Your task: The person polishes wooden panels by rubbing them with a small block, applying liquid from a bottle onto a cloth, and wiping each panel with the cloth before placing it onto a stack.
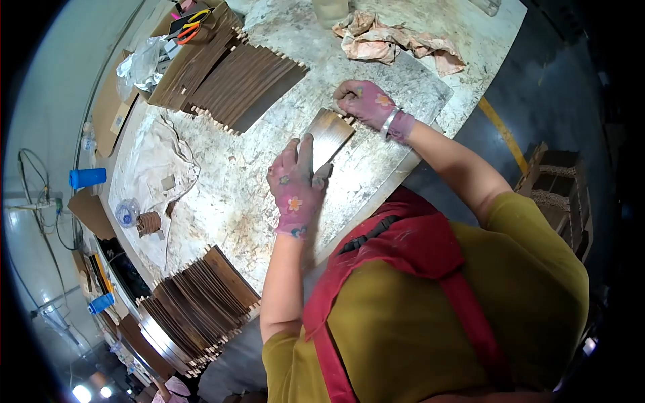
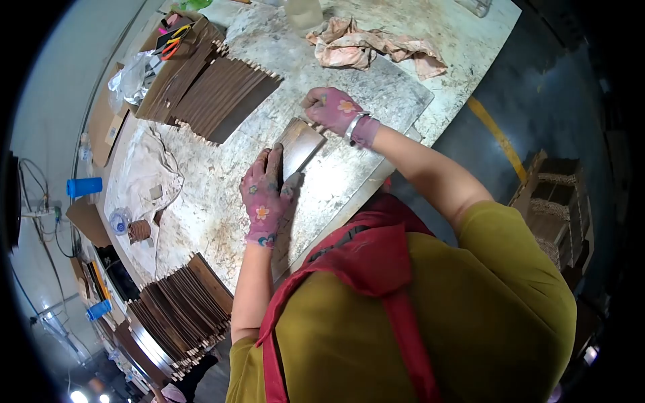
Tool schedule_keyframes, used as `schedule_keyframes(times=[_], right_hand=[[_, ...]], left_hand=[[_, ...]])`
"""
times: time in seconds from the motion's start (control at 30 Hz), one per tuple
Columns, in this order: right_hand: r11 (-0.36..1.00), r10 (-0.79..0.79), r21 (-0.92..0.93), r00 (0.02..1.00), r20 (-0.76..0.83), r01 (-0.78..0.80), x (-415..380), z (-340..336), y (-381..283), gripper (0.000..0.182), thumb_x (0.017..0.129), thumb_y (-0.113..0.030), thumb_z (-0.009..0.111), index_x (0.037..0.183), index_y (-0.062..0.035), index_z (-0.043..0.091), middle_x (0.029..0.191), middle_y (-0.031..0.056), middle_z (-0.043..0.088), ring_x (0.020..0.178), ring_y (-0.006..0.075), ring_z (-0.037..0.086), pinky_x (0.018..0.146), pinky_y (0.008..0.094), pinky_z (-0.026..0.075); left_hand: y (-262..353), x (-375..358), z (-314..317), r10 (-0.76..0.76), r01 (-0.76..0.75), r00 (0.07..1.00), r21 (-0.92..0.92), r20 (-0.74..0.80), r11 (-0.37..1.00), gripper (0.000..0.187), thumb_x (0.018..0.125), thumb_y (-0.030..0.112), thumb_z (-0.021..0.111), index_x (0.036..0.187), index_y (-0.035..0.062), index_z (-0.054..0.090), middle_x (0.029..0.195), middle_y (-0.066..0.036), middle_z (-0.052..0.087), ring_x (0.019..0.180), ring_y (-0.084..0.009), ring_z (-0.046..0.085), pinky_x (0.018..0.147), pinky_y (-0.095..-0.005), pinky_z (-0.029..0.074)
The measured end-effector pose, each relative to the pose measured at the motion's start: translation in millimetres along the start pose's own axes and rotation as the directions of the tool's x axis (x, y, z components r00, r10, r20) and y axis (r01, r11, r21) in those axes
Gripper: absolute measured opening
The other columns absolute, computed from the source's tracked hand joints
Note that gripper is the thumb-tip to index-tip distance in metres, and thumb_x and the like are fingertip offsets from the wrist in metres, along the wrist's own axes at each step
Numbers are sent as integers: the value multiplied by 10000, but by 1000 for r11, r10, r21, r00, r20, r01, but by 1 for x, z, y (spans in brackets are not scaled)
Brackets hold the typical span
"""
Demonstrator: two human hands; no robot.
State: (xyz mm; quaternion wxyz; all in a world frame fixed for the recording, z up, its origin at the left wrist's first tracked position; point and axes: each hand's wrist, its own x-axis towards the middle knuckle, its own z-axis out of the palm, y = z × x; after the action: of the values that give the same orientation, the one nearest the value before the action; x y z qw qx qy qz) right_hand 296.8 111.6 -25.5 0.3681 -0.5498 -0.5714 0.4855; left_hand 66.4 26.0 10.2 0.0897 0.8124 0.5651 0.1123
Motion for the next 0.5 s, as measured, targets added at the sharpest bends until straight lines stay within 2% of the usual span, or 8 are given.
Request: schedule_keyframes(times=[0.07,0.1,0.2,0.3,0.4,0.5], right_hand=[[990,1,-144,1000,-10,-3,1,5,-9,225,809,-204,645,951,-31,667,855,122,683,772,219,672,724,333,523],[971,-86,-225,996,-29,78,1,7,-12,213,797,-221,641,926,-54,674,895,158,686,856,305,669,799,374,515],[944,-116,-311,993,-6,108,-1,8,-16,220,803,-239,639,920,-56,673,924,176,686,912,339,656,835,392,505],[910,-1,-415,1000,5,3,-19,4,-28,227,810,-254,634,923,-61,669,935,176,685,907,339,657,831,394,507],[887,16,-461,995,102,34,-49,-16,-27,262,818,-279,634,946,-53,671,932,170,684,877,326,659,813,387,510],[962,33,-273,991,129,3,-74,-32,-16,282,832,-269,640,978,-30,668,888,133,679,815,253,651,775,348,510]], left_hand=[[0,0,2,-10,10,1000,-5,-13,1000,715,767,386,741,1410,199,490,1351,-139,547,1181,-327,557,965,-456,441],[0,0,2,-8,7,1000,-14,-22,1000,707,767,384,741,1405,201,496,1344,-136,553,1177,-329,559,963,-457,442],[0,1,1,-12,11,999,-25,-34,1000,680,768,377,741,1387,205,518,1326,-128,570,1167,-331,566,957,-458,448],[4,1,-3,-31,30,999,-27,-25,999,642,776,368,736,1365,201,543,1316,-126,577,1159,-332,572,954,-456,455],[4,2,-7,-26,25,1000,-82,-11,996,602,799,348,719,1349,167,553,1311,-148,575,1162,-349,564,968,-459,443],[-8,6,-6,-9,10,1000,-222,7,975,568,840,334,687,1343,111,544,1312,-192,560,1175,-383,542,994,-478,416]])
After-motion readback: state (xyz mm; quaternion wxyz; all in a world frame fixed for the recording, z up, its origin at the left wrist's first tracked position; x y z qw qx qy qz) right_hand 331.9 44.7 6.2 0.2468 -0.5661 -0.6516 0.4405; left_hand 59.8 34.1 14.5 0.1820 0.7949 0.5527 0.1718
